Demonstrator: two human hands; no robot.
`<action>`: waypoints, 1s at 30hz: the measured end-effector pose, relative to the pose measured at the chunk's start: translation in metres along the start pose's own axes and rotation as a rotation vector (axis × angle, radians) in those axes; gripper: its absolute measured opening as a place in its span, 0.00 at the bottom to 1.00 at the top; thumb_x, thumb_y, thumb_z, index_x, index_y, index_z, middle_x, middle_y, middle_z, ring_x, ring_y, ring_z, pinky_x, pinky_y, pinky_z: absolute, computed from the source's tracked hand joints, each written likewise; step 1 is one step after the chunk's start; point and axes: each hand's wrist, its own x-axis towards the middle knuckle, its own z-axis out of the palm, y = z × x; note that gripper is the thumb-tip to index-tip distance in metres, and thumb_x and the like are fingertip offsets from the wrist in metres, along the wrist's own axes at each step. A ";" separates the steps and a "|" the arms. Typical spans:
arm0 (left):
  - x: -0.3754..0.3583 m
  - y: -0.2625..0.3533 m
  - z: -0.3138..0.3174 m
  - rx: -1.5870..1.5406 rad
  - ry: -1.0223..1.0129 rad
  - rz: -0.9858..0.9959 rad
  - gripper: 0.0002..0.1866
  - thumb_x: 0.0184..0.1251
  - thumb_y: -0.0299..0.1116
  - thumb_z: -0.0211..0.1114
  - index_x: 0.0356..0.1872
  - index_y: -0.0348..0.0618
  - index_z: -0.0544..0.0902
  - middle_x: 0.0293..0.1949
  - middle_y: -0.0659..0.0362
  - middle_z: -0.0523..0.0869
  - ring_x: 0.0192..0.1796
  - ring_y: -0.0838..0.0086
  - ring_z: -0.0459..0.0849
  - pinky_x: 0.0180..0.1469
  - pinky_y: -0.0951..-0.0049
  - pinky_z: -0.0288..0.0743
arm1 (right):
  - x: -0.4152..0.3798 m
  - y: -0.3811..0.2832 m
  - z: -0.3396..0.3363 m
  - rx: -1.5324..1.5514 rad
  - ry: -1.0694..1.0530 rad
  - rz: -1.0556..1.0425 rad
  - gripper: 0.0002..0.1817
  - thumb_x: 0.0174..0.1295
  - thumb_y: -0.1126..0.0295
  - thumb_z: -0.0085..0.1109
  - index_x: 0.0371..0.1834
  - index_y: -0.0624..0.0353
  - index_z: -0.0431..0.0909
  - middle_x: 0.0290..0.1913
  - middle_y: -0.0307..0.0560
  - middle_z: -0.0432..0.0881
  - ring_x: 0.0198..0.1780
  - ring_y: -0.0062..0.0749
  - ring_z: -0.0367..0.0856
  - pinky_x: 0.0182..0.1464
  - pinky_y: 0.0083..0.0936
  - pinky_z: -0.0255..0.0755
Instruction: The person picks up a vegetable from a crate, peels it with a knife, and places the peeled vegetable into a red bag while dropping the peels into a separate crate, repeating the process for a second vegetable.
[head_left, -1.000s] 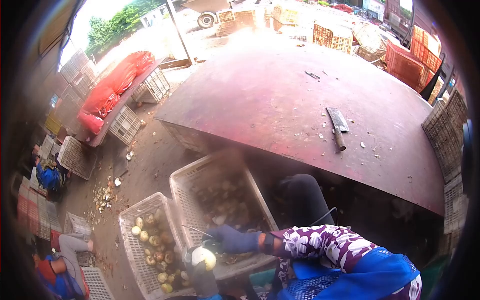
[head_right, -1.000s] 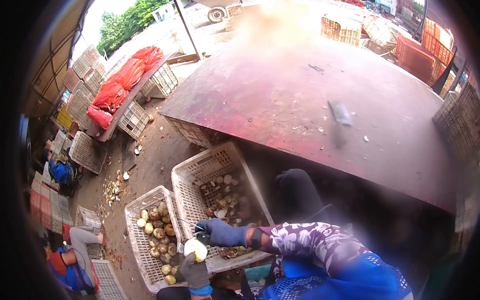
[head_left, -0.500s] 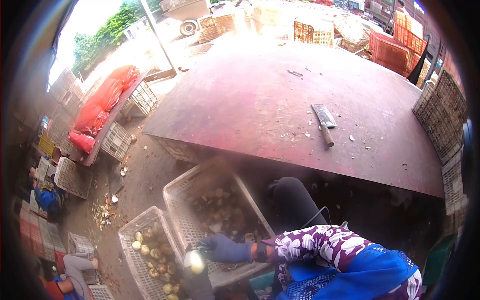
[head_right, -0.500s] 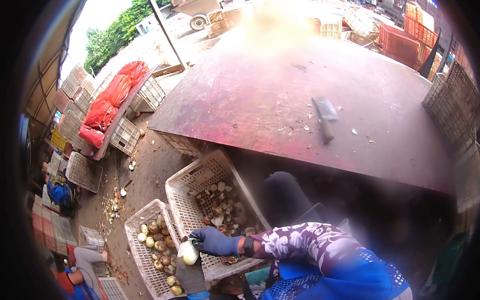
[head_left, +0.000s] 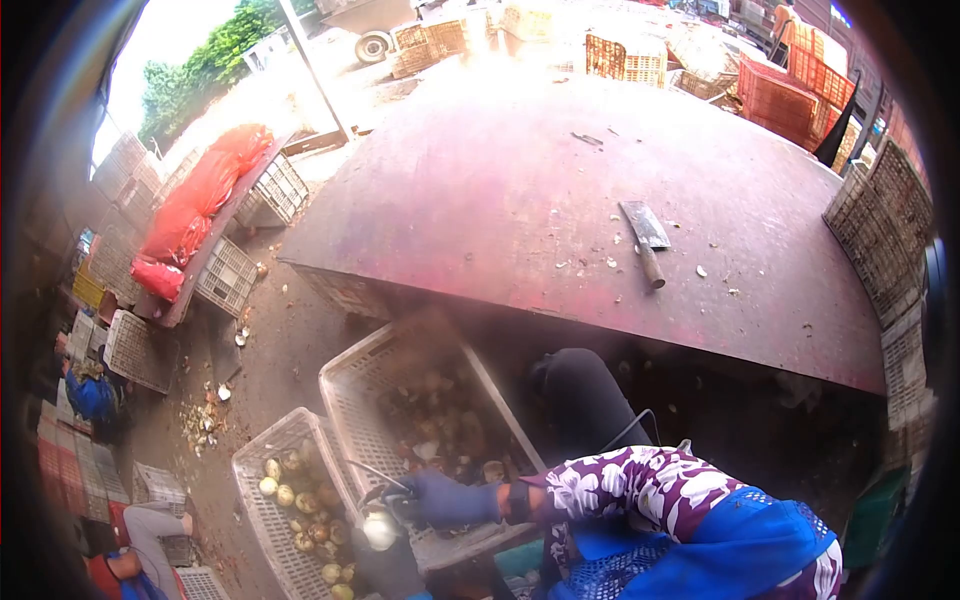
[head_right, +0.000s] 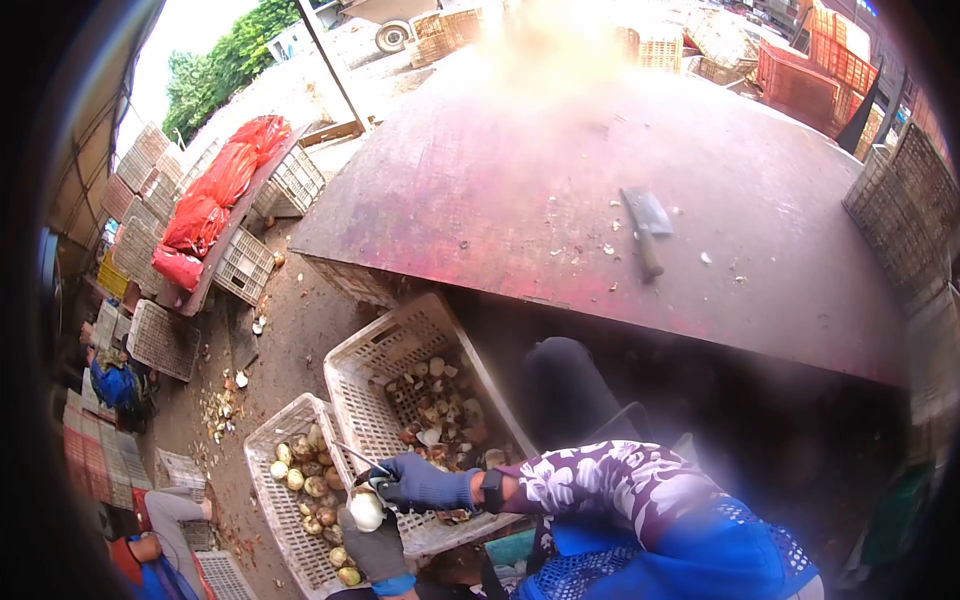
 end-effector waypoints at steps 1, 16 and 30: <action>-0.002 0.001 -0.008 -0.008 0.005 0.003 0.29 0.65 0.38 0.66 0.63 0.33 0.72 0.58 0.48 0.80 0.58 0.59 0.80 0.57 0.57 0.77 | 0.004 0.006 -0.001 0.074 0.048 0.057 0.10 0.64 0.68 0.62 0.46 0.58 0.83 0.25 0.32 0.80 0.25 0.14 0.73 0.25 0.18 0.69; -0.015 0.013 -0.004 -0.404 -0.016 -0.124 0.27 0.70 0.36 0.63 0.64 0.29 0.71 0.59 0.46 0.79 0.61 0.58 0.78 0.61 0.56 0.75 | 0.012 0.010 -0.012 -0.601 -0.020 -0.429 0.30 0.61 0.69 0.66 0.68 0.56 0.70 0.54 0.58 0.81 0.50 0.44 0.84 0.55 0.32 0.76; -0.034 0.003 0.010 -0.076 -0.039 0.021 0.27 0.67 0.34 0.63 0.64 0.30 0.70 0.55 0.52 0.80 0.55 0.67 0.81 0.57 0.71 0.76 | 0.011 0.022 -0.016 -0.706 -0.216 -0.484 0.32 0.55 0.75 0.65 0.66 0.59 0.67 0.51 0.61 0.80 0.51 0.53 0.81 0.51 0.38 0.76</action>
